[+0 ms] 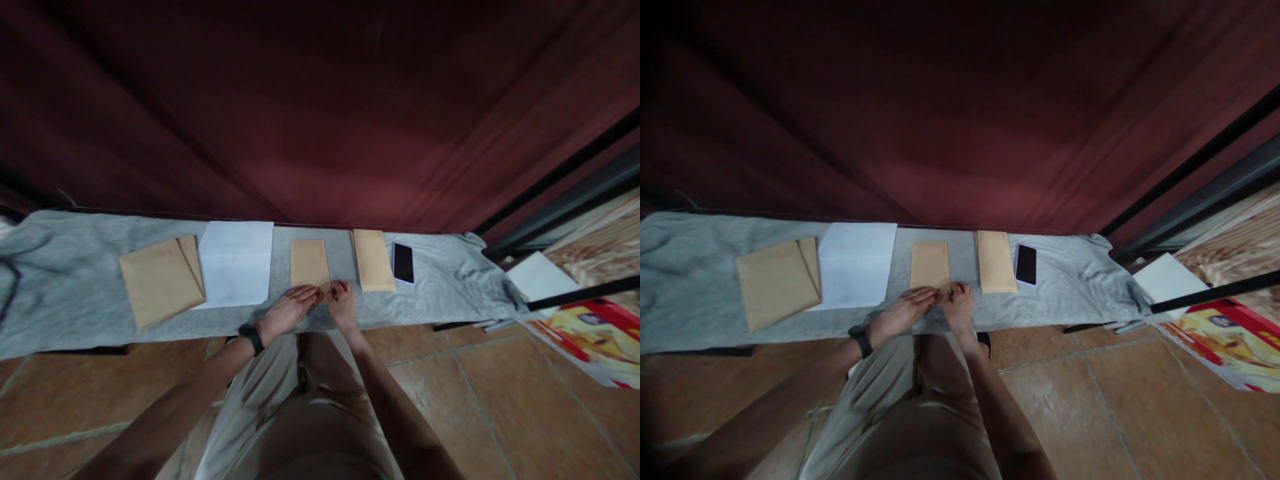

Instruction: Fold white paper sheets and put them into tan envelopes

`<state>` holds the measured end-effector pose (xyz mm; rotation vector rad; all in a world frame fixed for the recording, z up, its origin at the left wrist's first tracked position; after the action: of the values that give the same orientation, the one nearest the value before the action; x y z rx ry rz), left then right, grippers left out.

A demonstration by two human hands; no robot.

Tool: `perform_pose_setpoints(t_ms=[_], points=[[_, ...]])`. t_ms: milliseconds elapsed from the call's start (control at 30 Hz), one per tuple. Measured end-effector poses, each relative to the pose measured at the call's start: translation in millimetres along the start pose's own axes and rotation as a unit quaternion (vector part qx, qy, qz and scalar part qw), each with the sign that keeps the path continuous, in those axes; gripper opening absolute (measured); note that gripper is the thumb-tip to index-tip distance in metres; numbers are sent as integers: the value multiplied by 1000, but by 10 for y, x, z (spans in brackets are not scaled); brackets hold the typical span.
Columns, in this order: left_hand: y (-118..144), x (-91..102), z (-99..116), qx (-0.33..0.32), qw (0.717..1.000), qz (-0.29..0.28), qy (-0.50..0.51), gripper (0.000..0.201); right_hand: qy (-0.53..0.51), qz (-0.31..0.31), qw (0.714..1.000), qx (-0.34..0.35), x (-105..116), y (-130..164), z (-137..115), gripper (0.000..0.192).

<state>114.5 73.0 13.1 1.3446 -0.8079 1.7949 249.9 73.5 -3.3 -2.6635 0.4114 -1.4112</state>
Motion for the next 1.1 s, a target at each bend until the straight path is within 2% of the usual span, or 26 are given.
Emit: perform_pose_setpoints(t_ms=[167,333,467,567,667,733,767,800,833,900,933,967,1000,1100], points=[[-64,2,-52,22,999,-5,-41,39,-12,-10,1000,12,-4,-75,-96,30],[10,-90,-26,45,993,-31,-109,50,-49,-35,992,113,-75,33,-290,37],[42,23,-28,62,988,-49,-132,49,-98,-26,987,124,-26,59,-264,38],[-1,138,-36,66,989,-55,-117,42,-102,-41,984,140,-13,21,-307,40],[-25,261,-122,89,994,0,-57,42,-85,-62,981,164,-32,11,-359,43],[44,360,-333,156,983,89,28,43,-77,-50,985,149,-11,9,-299,44],[123,384,-492,208,964,141,86,42,-73,-36,989,127,10,4,-233,44],[229,369,-669,266,933,189,154,41,-70,-21,992,101,32,-3,-157,43],[349,302,-844,324,886,231,236,42,-67,-9,995,75,45,-12,-83,42],[538,57,-1079,408,771,279,402,44,-66,-7,997,37,24,-42,14,40],[575,-61,-1124,426,720,287,466,46,-69,-16,997,25,-10,-66,37,40],[581,-144,-1135,434,683,289,512,48,-76,-28,997,14,-54,-94,49,39],[565,-184,-1126,433,661,289,541,50,-88,-39,995,4,-100,-123,54,38],[475,-158,-1058,416,644,288,574,53,-164,-62,984,-9,-218,-205,25,38]])
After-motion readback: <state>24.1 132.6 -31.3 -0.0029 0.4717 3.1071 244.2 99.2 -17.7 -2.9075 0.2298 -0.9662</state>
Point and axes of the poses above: each hand's wrist, its own y-axis away from the middle knuckle, its own x-axis out of the back of the hand, z = x × y, the point moved 10 cm from there along -y, towards the middle knuckle, and after that the axes turned 9 degrees about -z, right-handed, at the moved point
